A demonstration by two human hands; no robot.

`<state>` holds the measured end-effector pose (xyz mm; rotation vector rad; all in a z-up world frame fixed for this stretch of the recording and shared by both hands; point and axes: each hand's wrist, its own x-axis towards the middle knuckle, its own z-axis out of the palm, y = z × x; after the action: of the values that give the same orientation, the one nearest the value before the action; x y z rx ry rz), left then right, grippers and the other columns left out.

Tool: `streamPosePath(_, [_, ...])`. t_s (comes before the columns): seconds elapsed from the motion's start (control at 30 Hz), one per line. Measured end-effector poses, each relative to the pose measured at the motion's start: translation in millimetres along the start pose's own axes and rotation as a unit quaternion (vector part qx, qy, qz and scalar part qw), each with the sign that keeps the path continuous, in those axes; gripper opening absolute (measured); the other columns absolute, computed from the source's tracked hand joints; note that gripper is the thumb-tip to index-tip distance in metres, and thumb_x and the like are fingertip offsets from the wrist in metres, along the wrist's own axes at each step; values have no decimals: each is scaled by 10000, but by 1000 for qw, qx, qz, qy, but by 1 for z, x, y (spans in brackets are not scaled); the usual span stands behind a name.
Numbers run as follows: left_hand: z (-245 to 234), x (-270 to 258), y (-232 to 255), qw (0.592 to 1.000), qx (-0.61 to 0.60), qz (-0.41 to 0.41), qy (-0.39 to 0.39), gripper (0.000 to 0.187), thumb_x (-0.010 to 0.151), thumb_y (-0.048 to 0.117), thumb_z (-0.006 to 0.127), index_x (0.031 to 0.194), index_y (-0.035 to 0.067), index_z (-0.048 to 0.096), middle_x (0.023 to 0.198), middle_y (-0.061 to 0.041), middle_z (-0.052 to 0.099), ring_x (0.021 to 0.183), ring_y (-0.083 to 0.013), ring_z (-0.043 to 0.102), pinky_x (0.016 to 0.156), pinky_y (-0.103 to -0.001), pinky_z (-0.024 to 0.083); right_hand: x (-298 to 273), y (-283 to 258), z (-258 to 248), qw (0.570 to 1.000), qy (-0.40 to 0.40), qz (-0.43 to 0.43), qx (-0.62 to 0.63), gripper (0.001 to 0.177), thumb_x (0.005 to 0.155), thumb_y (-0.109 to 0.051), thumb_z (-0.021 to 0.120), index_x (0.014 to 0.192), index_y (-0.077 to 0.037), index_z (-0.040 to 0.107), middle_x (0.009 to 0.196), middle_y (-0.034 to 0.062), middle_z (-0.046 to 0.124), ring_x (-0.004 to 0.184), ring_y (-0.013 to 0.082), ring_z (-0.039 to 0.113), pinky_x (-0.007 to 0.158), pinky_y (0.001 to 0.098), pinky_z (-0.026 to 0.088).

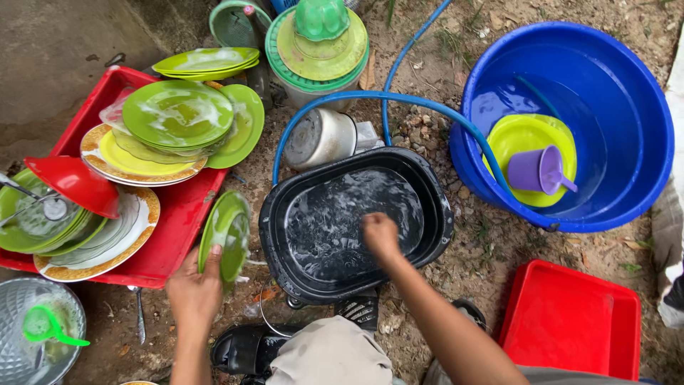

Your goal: The person washes plates and bowls by hand in a basin of soapy water, rinsing them in a separate blue bucket of water and placing them on a red tray or in a drying rack.

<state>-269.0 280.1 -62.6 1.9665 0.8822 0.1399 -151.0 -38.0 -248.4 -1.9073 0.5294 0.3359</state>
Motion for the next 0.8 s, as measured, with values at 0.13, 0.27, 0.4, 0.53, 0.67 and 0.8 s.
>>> streamPosePath(0.13, [-7,-3,52,991,109,32,-63,321,1017,260,684,1310,153,760,862,-189,776,699,-263,686,657,-374,526,45,55,-44,998,-39,46,-20,307,1026,-217,588,1009,64,712,898,176,686,780,258,641,704,382,507])
streamPosePath(0.27, [20,-7,72,892,125,417,-120,403,844,58,669,1212,181,778,1180,-56,773,1036,-207,751,910,-356,585,25,-11,-74,872,-321,93,358,276,1114,-190,563,940,-9,678,828,76,679,699,180,636,682,365,575])
streamPosePath(0.4, [88,-7,69,734,304,547,-263,565,604,2,691,1143,156,756,1217,-27,735,1220,-237,630,1086,-477,400,-53,-88,-94,893,-355,-171,217,289,996,-60,537,1206,63,692,1095,181,759,1025,282,730,961,399,591])
streamPosePath(0.53, [132,2,58,700,275,596,-281,389,809,21,695,1150,199,752,1222,-23,732,1253,-232,622,1170,-495,382,-85,-99,-91,781,-149,-512,-325,758,658,-211,783,1368,-27,593,1298,230,686,1212,393,648,1069,492,452])
streamPosePath(0.67, [142,-11,47,744,121,639,-155,472,792,129,706,1253,213,649,1372,-89,603,1333,-314,529,1167,-529,317,-88,-60,-79,841,-94,-391,-363,698,763,71,609,1445,-56,540,1433,195,596,1326,409,555,1141,476,395])
streamPosePath(0.8, [184,-41,26,879,-390,10,-273,770,912,26,588,1541,271,216,1494,-128,461,1337,-321,526,1113,-426,451,-91,-35,-60,836,-82,-371,-395,767,802,71,595,1539,-114,489,1534,171,503,1398,413,479,1196,481,339])
